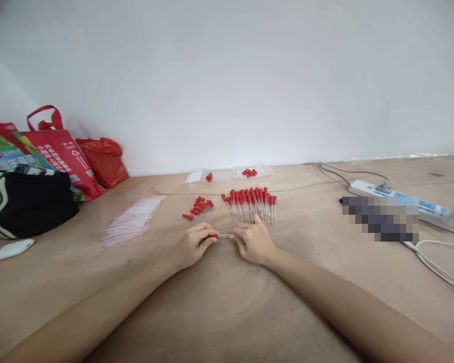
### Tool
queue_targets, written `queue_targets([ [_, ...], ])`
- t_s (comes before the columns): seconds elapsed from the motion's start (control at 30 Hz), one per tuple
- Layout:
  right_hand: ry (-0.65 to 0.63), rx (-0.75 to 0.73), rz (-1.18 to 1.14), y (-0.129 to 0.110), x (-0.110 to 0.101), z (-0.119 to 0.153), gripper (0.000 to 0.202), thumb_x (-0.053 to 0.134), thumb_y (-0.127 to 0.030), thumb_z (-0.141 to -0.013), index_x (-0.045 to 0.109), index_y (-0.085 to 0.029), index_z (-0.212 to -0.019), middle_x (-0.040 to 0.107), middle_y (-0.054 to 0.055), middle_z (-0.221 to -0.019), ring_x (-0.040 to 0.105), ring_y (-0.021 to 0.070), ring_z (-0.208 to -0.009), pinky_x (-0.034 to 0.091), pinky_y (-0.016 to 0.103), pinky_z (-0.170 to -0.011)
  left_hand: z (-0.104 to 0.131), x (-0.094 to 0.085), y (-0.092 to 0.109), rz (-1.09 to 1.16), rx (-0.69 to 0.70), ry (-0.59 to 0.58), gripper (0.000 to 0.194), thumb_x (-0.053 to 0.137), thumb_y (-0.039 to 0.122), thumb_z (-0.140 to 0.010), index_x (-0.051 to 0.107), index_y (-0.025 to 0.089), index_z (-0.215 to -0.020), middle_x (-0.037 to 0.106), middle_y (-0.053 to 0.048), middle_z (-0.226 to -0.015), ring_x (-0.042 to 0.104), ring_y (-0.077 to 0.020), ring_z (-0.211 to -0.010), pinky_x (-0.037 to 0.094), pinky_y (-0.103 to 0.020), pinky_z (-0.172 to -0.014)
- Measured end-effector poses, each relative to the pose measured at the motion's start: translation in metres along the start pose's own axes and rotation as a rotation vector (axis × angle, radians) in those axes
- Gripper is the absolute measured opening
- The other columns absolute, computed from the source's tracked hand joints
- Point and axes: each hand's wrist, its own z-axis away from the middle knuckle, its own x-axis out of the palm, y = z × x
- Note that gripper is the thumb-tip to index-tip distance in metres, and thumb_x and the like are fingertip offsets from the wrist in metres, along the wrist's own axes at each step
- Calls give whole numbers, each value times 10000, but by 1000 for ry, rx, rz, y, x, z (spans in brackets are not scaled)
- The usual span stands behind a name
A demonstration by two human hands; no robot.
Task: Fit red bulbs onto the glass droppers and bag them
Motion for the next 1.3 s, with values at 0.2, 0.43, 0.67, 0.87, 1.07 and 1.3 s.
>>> queue_targets([
  [0.2, -61, 20, -114, -3, -1, -2, 227, 368, -212, -840, 566, -182, -731, 613, -4, -684, 482, 105, -606, 202, 273, -642, 0, -1, 5, 11, 52, -41, 196, 381, 206, -856, 562, 137, -825, 522, -53, -776, 494, -137, -696, 400, -237, -643],
  [0.43, -95, 60, -149, -10, 1, -5, 274, 351, -220, -847, 541, -174, -655, 612, -8, -646, 477, 100, -574, 219, 269, -634, 1, -1, 6, 32, 63, -51, 194, 373, 203, -857, 558, 149, -836, 525, -56, -793, 498, -143, -721, 403, -242, -663],
  [0.67, -101, -18, -10, -12, -12, -11, 255, 395, -265, -829, 583, -186, -676, 621, 23, -675, 522, 144, -673, 252, 282, -636, -5, -2, -3, 32, 74, -11, 193, 393, 227, -855, 575, 164, -872, 549, -56, -823, 522, -153, -766, 419, -265, -708],
  [0.87, -123, 187, -210, -4, -11, -29, 193, 445, -238, -788, 609, -192, -697, 635, 17, -676, 543, 126, -602, 335, 232, -558, -2, -20, -18, -181, 8, 151, 260, 558, 313, -760, 550, 180, -984, 555, -65, -940, 498, -203, -902, 375, -340, -822],
  [1.07, 54, 501, -103, 2, 9, -73, 203, 429, -269, -793, 556, -154, -902, 646, 76, -787, 589, 177, -727, 368, 251, -610, 1, -32, -50, -297, -357, 350, 73, 535, 196, -738, 561, 166, -800, 541, -44, -799, 498, -202, -809, 400, -341, -759],
  [1.3, -57, 638, 190, -5, 29, -107, 221, 412, -253, -789, 554, -131, -905, 635, 142, -859, 596, 239, -806, 329, 333, -711, 4, -35, -62, -331, -361, 257, 108, 533, 207, -741, 570, 170, -835, 517, -43, -823, 487, -209, -845, 397, -343, -778],
])
